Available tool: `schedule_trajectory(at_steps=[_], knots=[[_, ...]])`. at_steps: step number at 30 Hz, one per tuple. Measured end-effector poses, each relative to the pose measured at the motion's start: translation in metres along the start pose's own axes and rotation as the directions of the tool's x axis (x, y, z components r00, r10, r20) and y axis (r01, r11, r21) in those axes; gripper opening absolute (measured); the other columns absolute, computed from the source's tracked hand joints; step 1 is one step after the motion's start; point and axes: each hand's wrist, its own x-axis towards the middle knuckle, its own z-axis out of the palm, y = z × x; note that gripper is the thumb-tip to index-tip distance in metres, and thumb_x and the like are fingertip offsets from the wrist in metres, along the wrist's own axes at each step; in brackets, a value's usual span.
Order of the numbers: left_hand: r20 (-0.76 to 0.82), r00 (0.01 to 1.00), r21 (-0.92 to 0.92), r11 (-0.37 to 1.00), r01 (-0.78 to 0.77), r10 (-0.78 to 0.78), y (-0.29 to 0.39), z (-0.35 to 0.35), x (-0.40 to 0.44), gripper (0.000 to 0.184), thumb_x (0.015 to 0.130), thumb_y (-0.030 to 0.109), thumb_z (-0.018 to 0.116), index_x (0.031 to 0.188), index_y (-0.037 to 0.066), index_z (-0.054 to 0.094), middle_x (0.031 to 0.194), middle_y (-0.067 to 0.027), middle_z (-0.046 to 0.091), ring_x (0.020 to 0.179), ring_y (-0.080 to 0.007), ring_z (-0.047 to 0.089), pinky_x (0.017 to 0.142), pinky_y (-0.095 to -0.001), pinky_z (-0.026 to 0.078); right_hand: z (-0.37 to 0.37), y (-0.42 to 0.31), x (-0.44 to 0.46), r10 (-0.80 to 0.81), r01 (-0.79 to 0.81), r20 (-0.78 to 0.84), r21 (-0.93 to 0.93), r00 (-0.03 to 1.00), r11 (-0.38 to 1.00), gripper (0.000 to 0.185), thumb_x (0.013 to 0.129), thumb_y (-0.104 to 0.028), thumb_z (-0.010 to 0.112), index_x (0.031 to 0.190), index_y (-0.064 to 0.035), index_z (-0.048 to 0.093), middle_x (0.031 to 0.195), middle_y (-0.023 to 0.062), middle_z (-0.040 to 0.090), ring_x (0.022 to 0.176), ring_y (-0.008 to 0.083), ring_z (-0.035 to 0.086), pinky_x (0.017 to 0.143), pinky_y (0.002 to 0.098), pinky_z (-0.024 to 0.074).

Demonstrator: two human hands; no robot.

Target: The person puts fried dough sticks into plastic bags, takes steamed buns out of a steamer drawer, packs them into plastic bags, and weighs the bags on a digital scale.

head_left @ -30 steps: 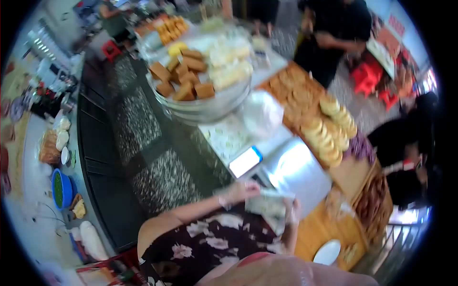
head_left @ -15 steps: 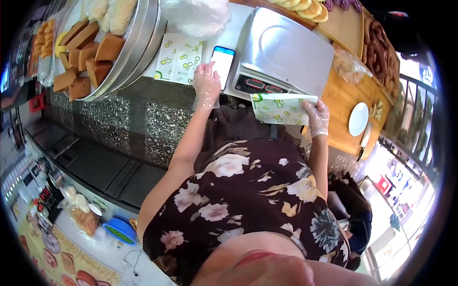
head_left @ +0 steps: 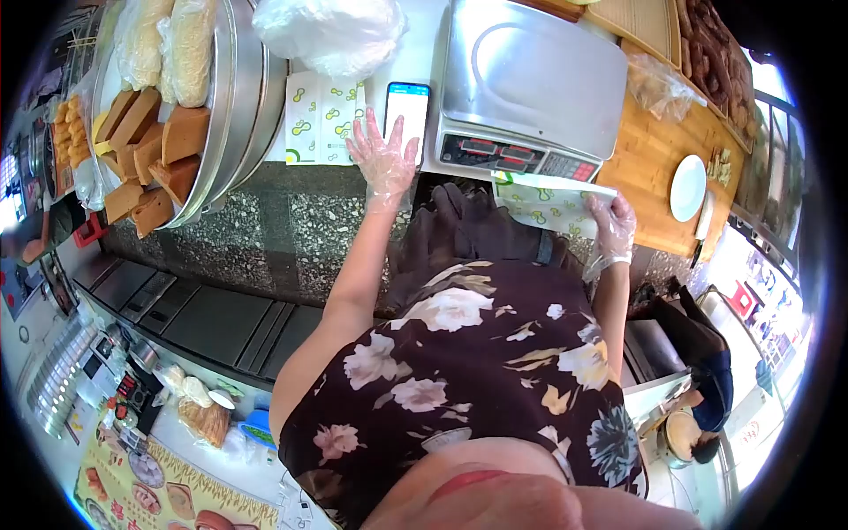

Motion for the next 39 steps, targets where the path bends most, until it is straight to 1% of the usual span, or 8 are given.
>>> schedule_trajectory(at_steps=[7,11,16,23,28,32,37,39], knots=[[0.036,0.998,-0.043,0.997,-0.057,0.059,-0.008,-0.013,-0.03,0.046,0.086,0.042,0.054,0.124,0.016,0.057,0.143,-0.0208,0.03,0.131,-0.0436,0.024,0.105,-0.0623,0.016,0.008,-0.005,0.003,0.004,-0.004,0.064,-0.001,0.998,1.0,0.019,0.082,-0.007,0.068,0.099,-0.0008,0.062,0.089,0.0008,0.064,0.081,0.0068,0.055,0.075,0.023,0.0443],[-0.084,0.981,-0.466,0.863,-0.195,0.176,0.012,-0.051,-0.032,0.045,0.089,0.03,0.055,0.124,0.001,0.05,0.132,-0.0228,0.043,0.121,-0.0388,0.039,0.102,-0.0468,0.032,0.016,-0.01,-0.001,-0.026,0.027,0.081,-0.013,0.996,1.0,0.019,0.082,-0.007,0.067,0.099,0.0001,0.062,0.089,0.0008,0.064,0.081,0.0068,0.055,0.074,0.023,0.0443],[-0.161,0.922,-0.734,0.583,-0.35,0.351,0.057,-0.091,-0.024,0.069,0.077,0.048,0.068,0.122,-0.001,0.05,0.123,-0.0172,0.054,0.116,-0.0341,0.05,0.101,-0.0428,0.038,0.026,-0.01,-0.002,-0.079,0.094,0.13,-0.118,0.988,0.989,0.016,0.082,-0.009,0.067,0.096,-0.001,0.063,0.083,0.0008,0.062,0.077,0.0064,0.054,0.07,0.023,0.0445],[-0.136,0.864,-0.784,0.481,-0.393,0.485,0.086,-0.092,-0.027,0.045,0.071,0.025,0.077,0.108,0.006,0.061,0.098,-0.011,0.067,0.089,-0.0287,0.064,0.078,-0.0374,0.051,0.045,-0.035,-0.013,-0.13,0.19,0.223,-0.273,0.966,0.943,0.015,0.082,-0.013,0.068,0.089,-0.0005,0.063,0.075,-0.0005,0.058,0.065,0.0098,0.053,0.059,0.0249,0.0446],[0.252,0.935,-0.943,0.28,0.18,0.249,0.082,-0.09,-0.036,0.012,0.078,0.013,0.069,0.083,0.003,0.065,0.079,-0.0097,0.066,0.071,-0.0216,0.064,0.067,-0.0303,0.049,0.048,-0.028,-0.014,-0.148,0.21,0.217,-0.3,0.965,0.931,0.015,0.081,-0.008,0.066,0.094,-0.0029,0.063,0.078,0.0011,0.06,0.072,0.0098,0.055,0.066,0.0249,0.0453],[0.235,0.97,-0.806,0.544,0.232,-0.065,0.039,-0.083,-0.045,0.013,0.084,0.014,0.063,0.087,0.001,0.064,0.077,-0.007,0.062,0.072,-0.0152,0.058,0.069,-0.0293,0.047,0.051,-0.014,-0.009,-0.396,0.384,0.025,-0.306,0.918,0.871,0.034,0.077,-0.011,0.069,0.109,-0.0067,0.057,0.091,0.0056,0.06,0.087,0.0161,0.057,0.08,0.0313,0.0479],[0.229,0.882,-0.96,0.056,0.275,-0.412,-0.101,-0.025,-0.029,0.014,0.089,0.011,0.054,0.097,0.0,0.054,0.079,0.0012,0.05,0.068,-0.0092,0.043,0.061,-0.0251,0.04,0.046,-0.018,-0.003,-0.212,0.211,-0.087,-0.02,0.973,0.977,0.025,0.083,-0.017,0.065,0.105,-0.004,0.061,0.091,0.0028,0.063,0.084,0.0108,0.058,0.079,0.028,0.0483],[0.232,0.841,-0.884,0.256,0.392,-0.488,-0.125,-0.03,-0.012,0.024,0.091,0.017,0.052,0.102,-0.004,0.054,0.086,-0.0048,0.053,0.075,-0.0141,0.047,0.068,-0.0285,0.042,0.043,-0.025,-0.004,-0.178,0.179,-0.088,-0.004,0.98,0.984,0.022,0.083,-0.017,0.063,0.1,-0.0031,0.063,0.088,0.0034,0.064,0.083,0.0105,0.058,0.077,0.027,0.0479]])
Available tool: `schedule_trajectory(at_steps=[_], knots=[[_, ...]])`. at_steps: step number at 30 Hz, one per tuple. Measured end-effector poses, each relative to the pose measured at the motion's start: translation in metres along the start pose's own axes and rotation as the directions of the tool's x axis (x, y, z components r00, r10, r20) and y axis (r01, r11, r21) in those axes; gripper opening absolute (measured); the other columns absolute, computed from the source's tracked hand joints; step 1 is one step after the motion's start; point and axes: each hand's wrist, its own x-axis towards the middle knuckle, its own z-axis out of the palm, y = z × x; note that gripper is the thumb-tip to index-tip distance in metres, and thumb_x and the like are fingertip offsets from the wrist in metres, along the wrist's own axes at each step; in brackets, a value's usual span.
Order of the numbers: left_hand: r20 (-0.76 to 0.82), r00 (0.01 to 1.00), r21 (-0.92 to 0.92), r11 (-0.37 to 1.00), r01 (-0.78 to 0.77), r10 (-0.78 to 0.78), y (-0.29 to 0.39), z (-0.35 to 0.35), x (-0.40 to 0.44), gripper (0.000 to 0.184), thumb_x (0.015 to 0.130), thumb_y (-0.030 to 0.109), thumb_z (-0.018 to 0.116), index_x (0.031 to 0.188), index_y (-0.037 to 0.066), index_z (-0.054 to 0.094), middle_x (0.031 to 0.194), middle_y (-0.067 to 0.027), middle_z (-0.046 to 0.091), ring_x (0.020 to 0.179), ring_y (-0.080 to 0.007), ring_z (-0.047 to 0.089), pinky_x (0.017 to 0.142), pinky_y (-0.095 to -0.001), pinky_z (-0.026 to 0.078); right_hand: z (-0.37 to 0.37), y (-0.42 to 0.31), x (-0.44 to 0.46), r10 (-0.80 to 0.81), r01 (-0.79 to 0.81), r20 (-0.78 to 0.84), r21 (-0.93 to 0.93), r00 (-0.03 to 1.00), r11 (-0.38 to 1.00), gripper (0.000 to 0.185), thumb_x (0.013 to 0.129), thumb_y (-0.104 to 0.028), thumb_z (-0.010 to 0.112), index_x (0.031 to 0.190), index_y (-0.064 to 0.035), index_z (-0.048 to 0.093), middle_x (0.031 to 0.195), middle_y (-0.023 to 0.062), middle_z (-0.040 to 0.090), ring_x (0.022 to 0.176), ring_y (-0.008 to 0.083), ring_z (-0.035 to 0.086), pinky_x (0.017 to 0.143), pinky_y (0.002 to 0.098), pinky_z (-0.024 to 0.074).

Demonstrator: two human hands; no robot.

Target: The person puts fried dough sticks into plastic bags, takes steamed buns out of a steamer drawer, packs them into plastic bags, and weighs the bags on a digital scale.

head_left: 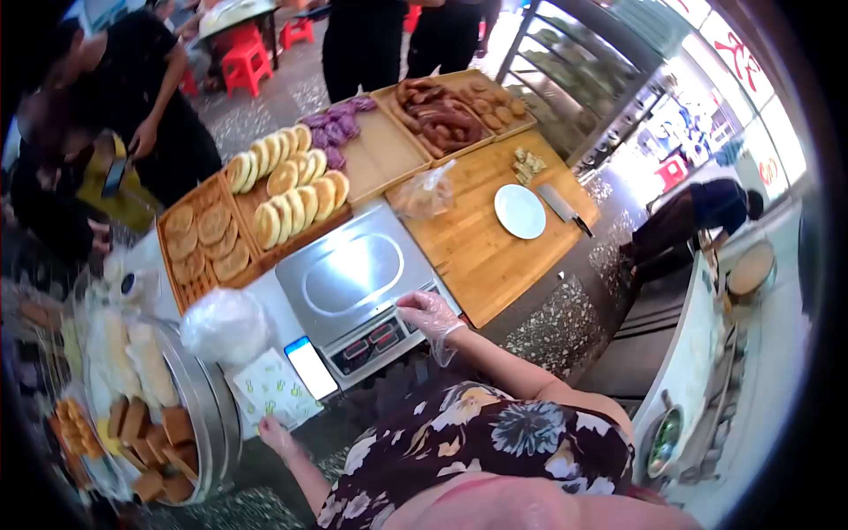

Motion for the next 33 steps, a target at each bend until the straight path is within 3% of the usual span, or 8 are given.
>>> schedule_trajectory(at_steps=[4,6,8,9,15,19,22,33], knots=[[-0.042,0.997,-0.1,0.993,0.059,-0.064,-0.034,-0.013,0.06,0.027,0.09,0.018,0.052,0.101,-0.006,0.056,0.087,-0.0073,0.057,0.075,-0.0179,0.05,0.071,-0.0301,0.044,-0.005,0.003,-0.004,-0.048,0.046,-0.033,-0.056,0.998,0.997,0.022,0.082,-0.018,0.064,0.097,-0.0022,0.065,0.082,0.0039,0.064,0.078,0.0107,0.058,0.073,0.026,0.0476],[-0.016,0.996,0.005,0.996,0.084,-0.084,-0.057,-0.02,0.091,0.026,0.088,0.017,0.054,0.095,-0.008,0.06,0.084,-0.0096,0.061,0.072,-0.0207,0.054,0.069,-0.0328,0.046,-0.011,0.009,-0.009,-0.046,0.043,-0.044,-0.06,0.998,0.997,0.021,0.082,-0.018,0.064,0.096,-0.003,0.066,0.084,0.0045,0.064,0.079,0.0111,0.058,0.073,0.0263,0.0476],[-0.18,0.982,0.092,0.993,0.076,-0.059,-0.073,-0.016,0.107,0.026,0.088,0.015,0.053,0.091,-0.009,0.062,0.086,-0.0138,0.065,0.072,-0.0224,0.057,0.067,-0.0353,0.048,-0.02,0.005,-0.016,-0.129,0.113,-0.1,-0.145,0.987,0.983,0.02,0.081,-0.019,0.064,0.093,-0.0035,0.066,0.081,0.0051,0.064,0.075,0.0119,0.059,0.07,0.027,0.0482],[-0.255,0.966,0.182,0.98,0.081,-0.033,-0.006,0.003,0.052,0.028,0.088,0.015,0.052,0.097,-0.009,0.062,0.093,-0.0191,0.065,0.076,-0.0255,0.06,0.07,-0.0374,0.048,-0.023,0.011,-0.016,-0.138,0.121,-0.106,-0.147,0.985,0.982,0.02,0.081,-0.019,0.064,0.093,-0.0035,0.066,0.081,0.0051,0.064,0.075,0.0119,0.059,0.07,0.027,0.0482],[-0.23,0.972,0.57,0.817,0.091,0.052,-0.051,-0.006,0.092,0.03,0.086,0.019,0.055,0.101,-0.007,0.059,0.096,-0.0242,0.064,0.085,-0.0379,0.062,0.077,-0.0416,0.048,-0.038,0.037,-0.023,-0.02,0.028,-0.181,0.042,0.983,0.999,0.021,0.08,-0.019,0.065,0.094,-0.0039,0.066,0.083,0.0046,0.064,0.078,0.0115,0.059,0.073,0.0265,0.0483],[-0.232,0.97,0.611,0.787,0.083,0.078,-0.061,-0.006,0.086,0.032,0.086,0.023,0.057,0.102,-0.004,0.057,0.098,-0.0235,0.063,0.091,-0.0389,0.06,0.081,-0.0427,0.047,-0.037,0.037,-0.028,-0.044,0.049,-0.167,0.025,0.985,0.999,0.017,0.082,-0.015,0.064,0.094,-0.003,0.065,0.084,0.0007,0.061,0.079,0.0091,0.054,0.073,0.025,0.0455],[-0.203,0.961,0.369,0.924,-0.102,0.187,-0.076,-0.006,0.09,0.033,0.086,0.025,0.058,0.103,-0.003,0.055,0.097,-0.0223,0.062,0.092,-0.038,0.059,0.082,-0.0434,0.045,-0.036,0.036,-0.03,0.042,-0.039,-0.126,0.028,0.991,0.999,0.018,0.082,-0.016,0.065,0.093,-0.0023,0.065,0.087,0.0025,0.062,0.081,0.0104,0.056,0.075,0.0261,0.0459],[-0.093,0.977,0.699,0.711,-0.072,0.191,-0.024,0.008,0.055,0.034,0.085,0.029,0.057,0.098,-0.002,0.056,0.094,-0.0224,0.061,0.089,-0.0405,0.057,0.08,-0.0446,0.044,-0.039,0.045,-0.035,0.016,-0.029,-0.111,-0.115,0.994,0.993,0.02,0.083,-0.018,0.063,0.097,-0.0032,0.065,0.088,0.0045,0.063,0.083,0.012,0.057,0.075,0.0267,0.0467]])
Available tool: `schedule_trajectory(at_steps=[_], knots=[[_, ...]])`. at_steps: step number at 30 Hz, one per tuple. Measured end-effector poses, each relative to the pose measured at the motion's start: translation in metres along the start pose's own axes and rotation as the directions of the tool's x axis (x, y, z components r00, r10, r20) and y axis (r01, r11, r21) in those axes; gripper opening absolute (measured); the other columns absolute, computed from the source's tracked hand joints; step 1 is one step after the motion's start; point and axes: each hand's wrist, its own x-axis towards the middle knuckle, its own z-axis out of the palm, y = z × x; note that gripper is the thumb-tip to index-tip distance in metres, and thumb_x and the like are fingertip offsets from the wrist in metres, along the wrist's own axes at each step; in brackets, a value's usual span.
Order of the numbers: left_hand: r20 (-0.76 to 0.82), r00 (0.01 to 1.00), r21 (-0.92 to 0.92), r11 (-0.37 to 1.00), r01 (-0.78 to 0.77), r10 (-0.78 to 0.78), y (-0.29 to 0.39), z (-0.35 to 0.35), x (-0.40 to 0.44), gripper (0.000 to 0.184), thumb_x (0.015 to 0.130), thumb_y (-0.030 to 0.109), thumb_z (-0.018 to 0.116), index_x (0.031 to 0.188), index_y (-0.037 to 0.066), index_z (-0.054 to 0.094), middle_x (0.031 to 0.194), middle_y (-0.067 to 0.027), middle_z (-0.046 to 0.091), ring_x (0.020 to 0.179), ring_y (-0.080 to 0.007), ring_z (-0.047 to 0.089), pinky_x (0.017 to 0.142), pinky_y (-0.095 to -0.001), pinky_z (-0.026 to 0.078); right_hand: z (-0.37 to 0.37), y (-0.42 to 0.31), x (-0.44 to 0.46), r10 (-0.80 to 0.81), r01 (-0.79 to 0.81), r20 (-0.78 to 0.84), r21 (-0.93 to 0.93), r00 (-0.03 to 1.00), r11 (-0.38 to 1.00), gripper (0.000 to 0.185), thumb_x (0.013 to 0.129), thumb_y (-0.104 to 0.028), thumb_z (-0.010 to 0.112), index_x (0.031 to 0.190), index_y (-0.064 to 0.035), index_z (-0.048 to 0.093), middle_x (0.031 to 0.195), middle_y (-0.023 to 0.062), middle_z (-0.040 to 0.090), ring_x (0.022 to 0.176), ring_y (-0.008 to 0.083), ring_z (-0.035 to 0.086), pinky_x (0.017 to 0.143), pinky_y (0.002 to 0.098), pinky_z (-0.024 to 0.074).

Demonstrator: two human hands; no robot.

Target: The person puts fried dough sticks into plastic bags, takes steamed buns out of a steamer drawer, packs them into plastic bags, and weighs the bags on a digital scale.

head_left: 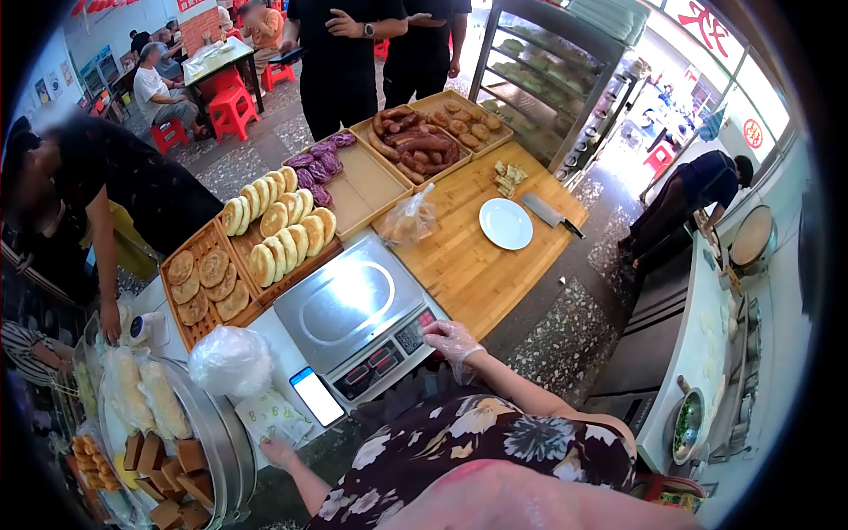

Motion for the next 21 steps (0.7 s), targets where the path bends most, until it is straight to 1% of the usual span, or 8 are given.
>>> schedule_trajectory(at_steps=[3,5,7,9,11,14,18,21], knots=[[0.025,1.0,0.015,1.0,-0.01,0.01,-0.001,0.001,0.002,0.033,0.086,0.028,0.056,0.099,-0.002,0.056,0.096,-0.0225,0.061,0.091,-0.0409,0.057,0.082,-0.0447,0.044,0.009,-0.004,-0.003,-0.006,0.003,0.049,0.055,0.999,0.998,0.02,0.083,-0.017,0.063,0.097,-0.0033,0.065,0.087,0.0043,0.062,0.082,0.0117,0.057,0.075,0.0265,0.0469],[0.026,0.999,0.006,1.0,-0.021,0.021,-0.005,0.004,0.003,0.033,0.086,0.028,0.055,0.1,-0.002,0.056,0.098,-0.0224,0.061,0.093,-0.0406,0.058,0.083,-0.0446,0.044,0.014,-0.01,-0.006,-0.006,0.005,0.065,0.016,0.998,1.0,0.02,0.084,-0.017,0.063,0.098,-0.0033,0.065,0.088,0.0048,0.063,0.083,0.0118,0.058,0.076,0.0262,0.0472],[0.027,0.999,-0.004,1.0,-0.028,0.028,-0.009,0.006,0.004,0.033,0.086,0.028,0.054,0.101,-0.002,0.056,0.1,-0.0224,0.061,0.094,-0.0402,0.058,0.083,-0.0444,0.044,0.018,-0.017,-0.012,-0.008,0.009,0.092,-0.013,0.996,1.0,0.023,0.082,-0.021,0.062,0.096,-0.0037,0.065,0.088,0.011,0.065,0.084,0.0204,0.061,0.078,0.0304,0.0477],[0.015,0.999,-0.014,0.999,-0.04,0.04,-0.013,0.009,0.005,0.033,0.087,0.028,0.053,0.102,-0.002,0.056,0.102,-0.022,0.062,0.096,-0.0394,0.058,0.083,-0.0445,0.044,0.021,-0.015,-0.013,0.009,-0.014,0.128,0.035,0.992,0.999,0.023,0.083,-0.022,0.061,0.096,-0.0034,0.064,0.089,0.0108,0.065,0.084,0.0204,0.062,0.077,0.0307,0.0479],[0.021,0.999,-0.015,0.999,-0.039,0.04,-0.014,0.01,0.006,0.033,0.087,0.027,0.052,0.103,-0.002,0.056,0.103,-0.0219,0.062,0.096,-0.0394,0.058,0.083,-0.0448,0.044,0.022,-0.015,-0.013,-0.023,0.032,0.138,-0.064,0.99,0.997,0.024,0.083,-0.023,0.06,0.097,-0.0035,0.064,0.089,0.0101,0.065,0.084,0.0199,0.062,0.077,0.0308,0.0479],[0.034,0.999,0.006,1.0,-0.008,0.008,0.0,0.0,-0.003,0.033,0.088,0.027,0.052,0.103,-0.001,0.056,0.103,-0.0221,0.062,0.096,-0.0395,0.058,0.082,-0.0454,0.045,0.021,-0.016,-0.014,-0.01,0.025,0.149,-0.099,0.989,0.995,0.025,0.083,-0.024,0.06,0.097,-0.0035,0.064,0.089,0.0099,0.065,0.083,0.0196,0.062,0.077,0.0311,0.048],[0.024,0.998,0.04,0.998,0.053,-0.054,0.019,-0.006,-0.011,0.032,0.089,0.028,0.051,0.103,0.0,0.056,0.103,-0.0238,0.061,0.096,-0.0407,0.058,0.082,-0.0467,0.045,0.025,-0.014,-0.015,-0.012,0.026,0.169,-0.08,0.986,0.996,0.025,0.083,-0.024,0.061,0.097,-0.0034,0.064,0.089,0.0101,0.065,0.083,0.0195,0.062,0.077,0.0309,0.0481],[-0.015,1.0,0.064,0.998,0.017,-0.016,0.017,-0.004,-0.013,0.03,0.091,0.027,0.05,0.102,-0.001,0.055,0.101,-0.0243,0.061,0.094,-0.0415,0.058,0.081,-0.0474,0.045,0.029,-0.014,-0.018,0.0,0.012,0.193,-0.06,0.981,0.998,0.025,0.083,-0.024,0.061,0.097,-0.0037,0.064,0.088,0.0099,0.065,0.083,0.0191,0.062,0.076,0.0307,0.0482]])
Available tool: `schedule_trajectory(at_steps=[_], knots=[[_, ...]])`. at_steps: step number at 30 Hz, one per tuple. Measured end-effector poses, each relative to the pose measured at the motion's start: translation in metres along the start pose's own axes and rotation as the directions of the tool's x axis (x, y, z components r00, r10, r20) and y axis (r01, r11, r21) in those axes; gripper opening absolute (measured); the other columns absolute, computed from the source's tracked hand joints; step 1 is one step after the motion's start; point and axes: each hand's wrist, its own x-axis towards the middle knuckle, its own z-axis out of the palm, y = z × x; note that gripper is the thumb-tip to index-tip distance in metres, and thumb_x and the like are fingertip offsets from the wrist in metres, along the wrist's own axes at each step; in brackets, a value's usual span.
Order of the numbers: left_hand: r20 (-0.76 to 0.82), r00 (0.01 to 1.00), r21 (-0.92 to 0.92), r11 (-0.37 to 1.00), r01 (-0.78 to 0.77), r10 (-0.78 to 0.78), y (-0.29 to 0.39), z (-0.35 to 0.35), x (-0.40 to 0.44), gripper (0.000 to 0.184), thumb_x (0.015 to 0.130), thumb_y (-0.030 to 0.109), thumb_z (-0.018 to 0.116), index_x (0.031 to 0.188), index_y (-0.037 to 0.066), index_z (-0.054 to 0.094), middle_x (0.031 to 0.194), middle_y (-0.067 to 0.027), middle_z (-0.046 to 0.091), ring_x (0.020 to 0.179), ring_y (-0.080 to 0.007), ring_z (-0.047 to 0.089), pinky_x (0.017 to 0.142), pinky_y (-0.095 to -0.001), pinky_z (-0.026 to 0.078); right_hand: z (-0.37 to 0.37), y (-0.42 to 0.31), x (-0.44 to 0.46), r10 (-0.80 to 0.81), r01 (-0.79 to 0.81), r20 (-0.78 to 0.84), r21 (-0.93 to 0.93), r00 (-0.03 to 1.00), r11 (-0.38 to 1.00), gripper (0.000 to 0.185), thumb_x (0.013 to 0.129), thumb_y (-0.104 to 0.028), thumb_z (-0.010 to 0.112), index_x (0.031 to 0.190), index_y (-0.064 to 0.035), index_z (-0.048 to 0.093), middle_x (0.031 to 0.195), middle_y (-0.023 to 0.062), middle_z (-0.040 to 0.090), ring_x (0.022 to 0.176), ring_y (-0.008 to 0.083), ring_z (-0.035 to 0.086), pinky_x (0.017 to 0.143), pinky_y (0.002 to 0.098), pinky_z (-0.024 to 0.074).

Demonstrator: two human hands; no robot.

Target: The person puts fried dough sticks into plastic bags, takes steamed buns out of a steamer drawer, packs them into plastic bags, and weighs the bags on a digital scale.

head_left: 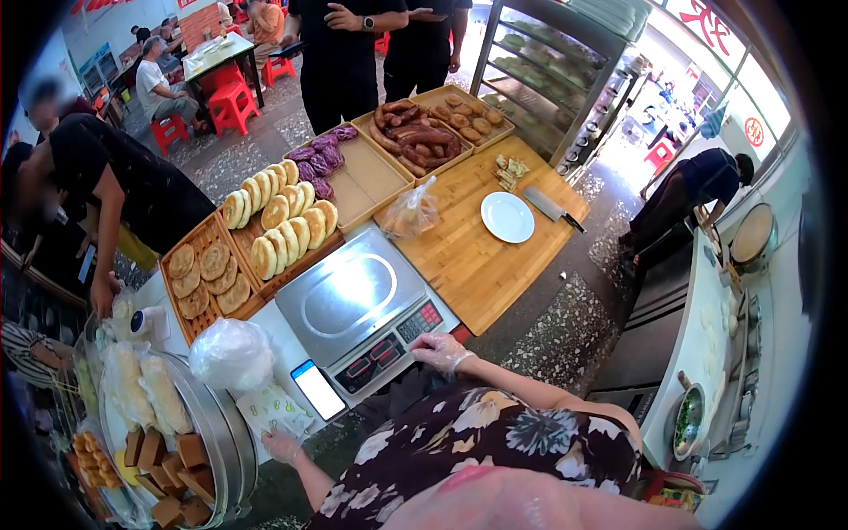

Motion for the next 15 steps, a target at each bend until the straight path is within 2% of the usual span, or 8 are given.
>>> schedule_trajectory(at_steps=[4,6,13,15], knots=[[-0.015,0.999,0.025,0.999,-0.045,0.045,-0.007,0.007,0.002,0.028,0.091,0.024,0.05,0.1,-0.002,0.054,0.097,-0.0238,0.061,0.09,-0.0421,0.058,0.079,-0.0483,0.045,0.003,-0.001,-0.003,-0.036,0.036,0.02,-0.033,0.999,0.999,0.024,0.083,-0.024,0.061,0.096,-0.004,0.064,0.086,0.0097,0.066,0.081,0.0191,0.062,0.075,0.0308,0.0488],[-0.108,0.974,0.015,0.98,-0.198,0.198,-0.017,0.015,0.005,0.025,0.091,0.021,0.049,0.097,-0.002,0.054,0.093,-0.0241,0.06,0.087,-0.0423,0.057,0.077,-0.0489,0.044,0.004,0.0,-0.003,-0.048,0.049,0.017,-0.066,0.999,0.997,0.025,0.083,-0.025,0.061,0.095,-0.0039,0.064,0.084,0.0099,0.066,0.079,0.02,0.063,0.074,0.0315,0.0492],[-0.126,0.983,0.008,0.991,-0.136,0.136,0.001,0.008,-0.005,0.022,0.09,0.019,0.049,0.092,-0.003,0.053,0.091,-0.025,0.059,0.087,-0.0421,0.057,0.075,-0.0495,0.043,0.004,0.001,-0.006,-0.019,0.02,0.009,-0.073,1.0,0.997,0.026,0.084,-0.027,0.06,0.097,-0.0047,0.064,0.086,0.0105,0.067,0.081,0.0218,0.064,0.076,0.0318,0.0491],[-0.104,0.978,0.063,0.983,-0.173,0.179,0.001,0.005,-0.007,0.022,0.088,0.019,0.05,0.092,-0.002,0.053,0.092,-0.0238,0.059,0.087,-0.0413,0.057,0.075,-0.0496,0.044,0.005,0.004,-0.003,-0.011,0.012,0.007,-0.083,1.0,0.996,0.025,0.084,-0.027,0.06,0.097,-0.0061,0.064,0.087,0.0106,0.067,0.082,0.0219,0.064,0.076,0.0321,0.0494]])
